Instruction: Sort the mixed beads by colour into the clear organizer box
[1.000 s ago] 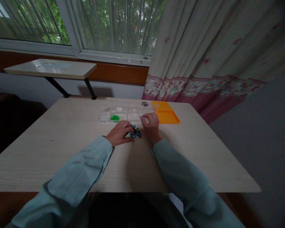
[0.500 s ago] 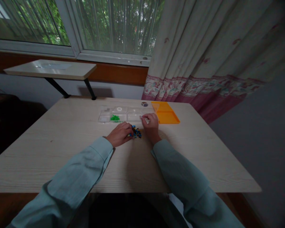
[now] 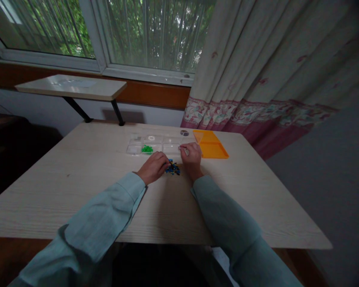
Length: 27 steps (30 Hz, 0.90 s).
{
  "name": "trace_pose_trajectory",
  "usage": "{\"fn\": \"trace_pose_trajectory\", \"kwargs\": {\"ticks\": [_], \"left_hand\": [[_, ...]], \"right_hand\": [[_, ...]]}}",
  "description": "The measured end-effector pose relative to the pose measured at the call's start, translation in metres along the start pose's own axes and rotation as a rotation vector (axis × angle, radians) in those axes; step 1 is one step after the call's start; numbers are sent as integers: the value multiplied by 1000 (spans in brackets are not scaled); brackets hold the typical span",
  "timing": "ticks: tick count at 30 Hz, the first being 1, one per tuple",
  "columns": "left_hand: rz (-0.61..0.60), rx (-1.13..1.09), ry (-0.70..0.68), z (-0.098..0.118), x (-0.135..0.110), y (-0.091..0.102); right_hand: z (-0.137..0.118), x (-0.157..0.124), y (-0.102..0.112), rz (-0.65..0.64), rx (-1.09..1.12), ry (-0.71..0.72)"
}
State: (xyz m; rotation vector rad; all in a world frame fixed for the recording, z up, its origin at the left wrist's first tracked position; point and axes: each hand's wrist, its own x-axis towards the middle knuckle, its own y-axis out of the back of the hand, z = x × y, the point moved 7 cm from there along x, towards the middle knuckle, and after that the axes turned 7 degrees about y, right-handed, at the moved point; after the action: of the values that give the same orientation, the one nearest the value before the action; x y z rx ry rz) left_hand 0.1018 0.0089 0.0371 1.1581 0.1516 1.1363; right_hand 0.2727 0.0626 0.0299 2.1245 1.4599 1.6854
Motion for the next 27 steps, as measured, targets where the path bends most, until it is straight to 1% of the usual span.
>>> {"fn": "trace_pose_trajectory", "kwargs": {"ticks": [3, 6, 9, 12, 17, 20, 22, 24, 27], "left_hand": [[135, -145, 209, -20, 0, 14], [216, -364, 414, -39, -5, 19], [240, -584, 512, -48, -7, 15], [243, -701, 573, -54, -7, 9], [247, -892, 627, -62, -7, -1], [253, -914, 622, -61, -7, -1], [260, -916, 599, -57, -7, 2], [263, -914, 566, -53, -7, 5], [245, -897, 516, -48, -6, 6]], "right_hand": [[1, 0, -2, -5, -25, -7], [0, 0, -5, -31, -57, -9], [-2, 0, -8, -62, -88, 10], [-4, 0, -8, -55, -89, 52], [-10, -1, -4, -54, -15, 60], [-27, -3, 0, -86, 89, 119], [-43, -5, 0, -148, 138, 197], [-58, -10, -4, -239, 144, 270], [-72, -14, -9, -310, 125, 324]]}}
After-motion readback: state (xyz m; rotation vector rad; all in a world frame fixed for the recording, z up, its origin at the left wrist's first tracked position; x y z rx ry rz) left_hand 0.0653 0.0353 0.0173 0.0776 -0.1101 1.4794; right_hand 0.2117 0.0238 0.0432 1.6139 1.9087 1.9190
